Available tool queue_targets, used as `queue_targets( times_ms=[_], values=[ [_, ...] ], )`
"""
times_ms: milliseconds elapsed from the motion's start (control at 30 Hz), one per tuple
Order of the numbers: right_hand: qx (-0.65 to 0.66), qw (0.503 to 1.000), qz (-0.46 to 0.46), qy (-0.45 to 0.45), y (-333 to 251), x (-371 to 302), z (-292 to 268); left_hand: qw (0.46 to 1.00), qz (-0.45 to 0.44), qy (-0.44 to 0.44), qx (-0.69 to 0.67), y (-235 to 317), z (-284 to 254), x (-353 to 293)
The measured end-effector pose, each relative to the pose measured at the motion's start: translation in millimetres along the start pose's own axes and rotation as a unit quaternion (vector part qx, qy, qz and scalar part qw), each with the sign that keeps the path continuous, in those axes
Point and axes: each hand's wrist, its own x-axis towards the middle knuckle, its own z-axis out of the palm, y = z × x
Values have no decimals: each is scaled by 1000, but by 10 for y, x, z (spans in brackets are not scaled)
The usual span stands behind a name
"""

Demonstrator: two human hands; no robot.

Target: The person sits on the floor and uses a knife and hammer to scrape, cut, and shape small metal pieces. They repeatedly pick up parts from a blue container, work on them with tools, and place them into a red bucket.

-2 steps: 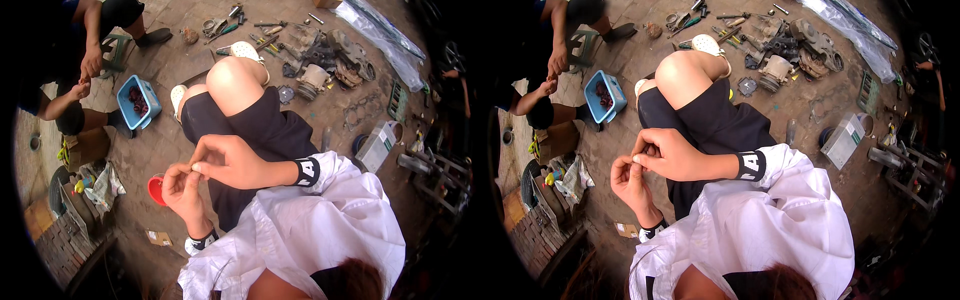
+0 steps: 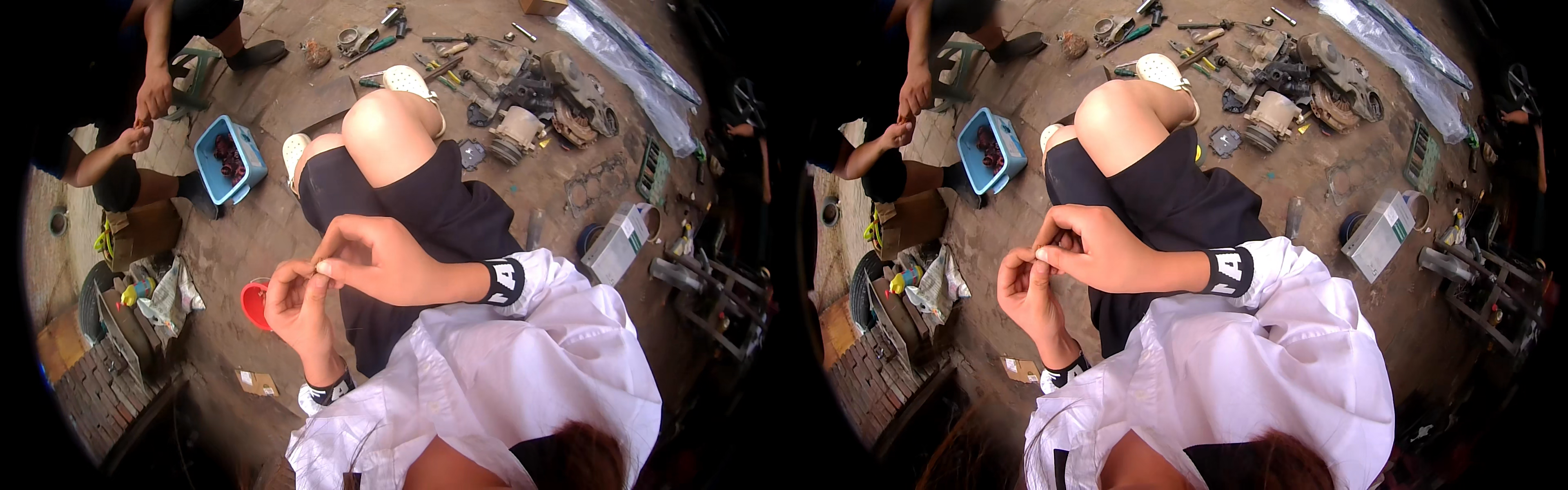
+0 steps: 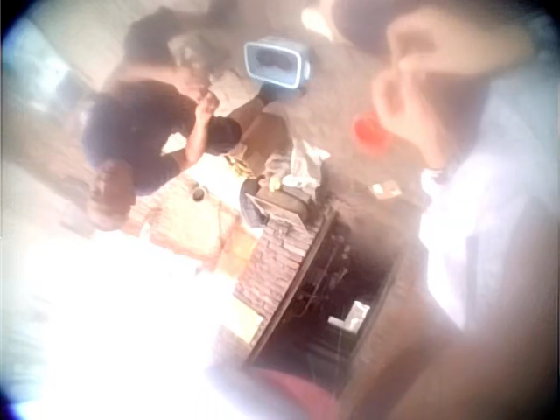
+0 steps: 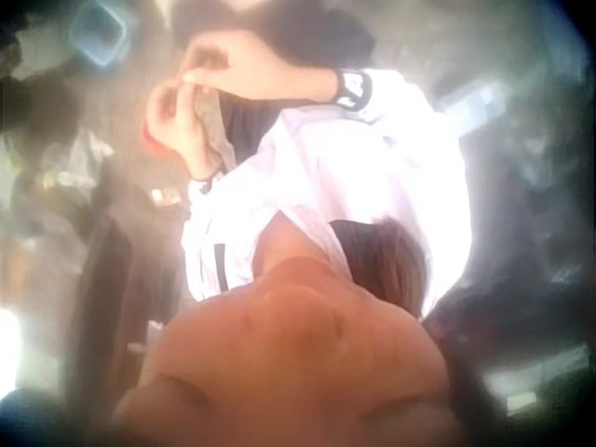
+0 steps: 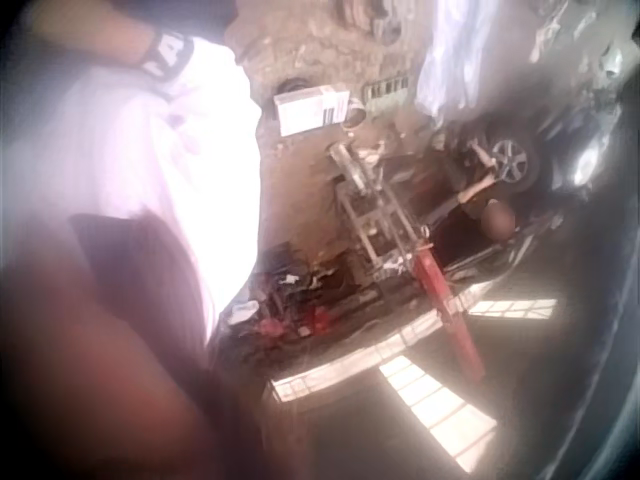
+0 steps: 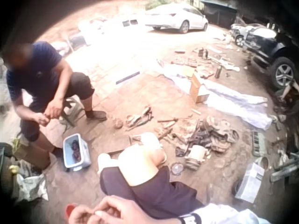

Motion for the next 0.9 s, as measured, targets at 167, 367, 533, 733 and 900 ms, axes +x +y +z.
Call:
queue_targets(
  times_ms=[167,367,533,733,900],
  values=[
    [0,999,-20,38,32,8,-82,1000,30,-4,8,32,94,84],
    [-7,999,0,36,-8,21,-66,954,166,-3,252,135,99,103],
    [-64,997,12,46,15,44,-46,892,283,27,352,60,99,138],
    [-73,992,78,71,103,178,48,777,439,45,449,-172,-114,257],
    [-134,987,80,24,259,504,43,807,421,59,410,-334,-419,503]
  ],
)
